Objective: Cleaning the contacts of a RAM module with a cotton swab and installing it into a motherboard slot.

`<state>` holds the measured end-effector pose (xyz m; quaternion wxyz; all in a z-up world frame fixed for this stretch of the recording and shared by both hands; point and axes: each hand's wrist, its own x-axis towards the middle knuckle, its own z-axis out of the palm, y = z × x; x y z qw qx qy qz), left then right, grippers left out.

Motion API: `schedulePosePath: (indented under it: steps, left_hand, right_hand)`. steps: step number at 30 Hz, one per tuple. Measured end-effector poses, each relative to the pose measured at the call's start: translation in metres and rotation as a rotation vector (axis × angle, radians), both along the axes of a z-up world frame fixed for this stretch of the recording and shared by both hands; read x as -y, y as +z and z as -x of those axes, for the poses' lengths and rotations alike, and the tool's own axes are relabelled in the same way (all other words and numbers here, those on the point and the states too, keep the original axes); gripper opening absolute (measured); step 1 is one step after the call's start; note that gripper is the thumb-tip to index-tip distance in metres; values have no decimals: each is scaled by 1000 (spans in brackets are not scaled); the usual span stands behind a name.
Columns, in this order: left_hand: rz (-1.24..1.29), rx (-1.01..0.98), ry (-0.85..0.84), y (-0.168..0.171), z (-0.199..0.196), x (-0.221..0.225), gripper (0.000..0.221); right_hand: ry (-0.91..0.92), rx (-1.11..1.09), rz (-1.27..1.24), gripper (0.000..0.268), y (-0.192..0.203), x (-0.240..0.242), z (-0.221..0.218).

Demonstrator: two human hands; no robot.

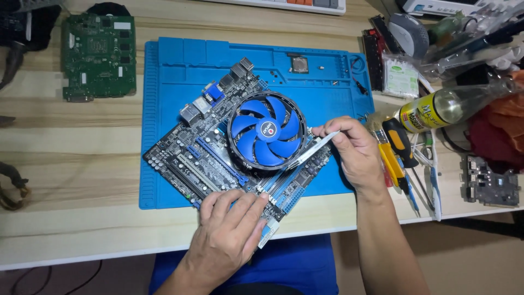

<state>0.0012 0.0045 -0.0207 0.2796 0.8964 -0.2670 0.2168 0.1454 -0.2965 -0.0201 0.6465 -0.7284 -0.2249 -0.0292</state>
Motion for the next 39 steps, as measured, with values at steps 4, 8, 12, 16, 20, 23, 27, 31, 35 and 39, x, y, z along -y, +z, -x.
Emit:
schedulePosePath:
  steps: [4, 8, 12, 16, 20, 23, 27, 31, 35, 39]
  left_hand:
    - [6, 10, -14, -2, 0, 0, 39]
    - [26, 12, -5, 0, -1, 1, 37]
    - [80, 13, -19, 4, 0, 0, 36]
    - [122, 31, -15, 2, 1, 1, 33]
    - [118, 12, -5, 8, 1, 1, 39]
    - [69, 18, 4, 9, 1, 1, 46]
    - [-9, 12, 34, 8, 2, 2, 47]
    - [-19, 17, 56, 5, 2, 5, 45]
    - [-9, 7, 72, 3, 3, 5, 46]
    - [-23, 9, 85, 3, 3, 6, 47]
  right_hand:
    - [7, -19, -40, 17, -1, 6, -1]
    - [35, -45, -48, 16, 3, 6, 2]
    - [32, 17, 60, 19, 7, 2, 8]
    - [27, 114, 176, 20, 10, -4, 10]
    - [57, 195, 274, 19, 15, -9, 11]
    - [65, 233, 293, 19, 14, -10, 11]
    - [30, 340, 387, 21, 18, -13, 9]
    - [31, 339, 382, 20, 13, -11, 7]
    - [24, 314, 417, 19, 11, -10, 7]
    - [13, 314, 431, 16, 10, -11, 6]
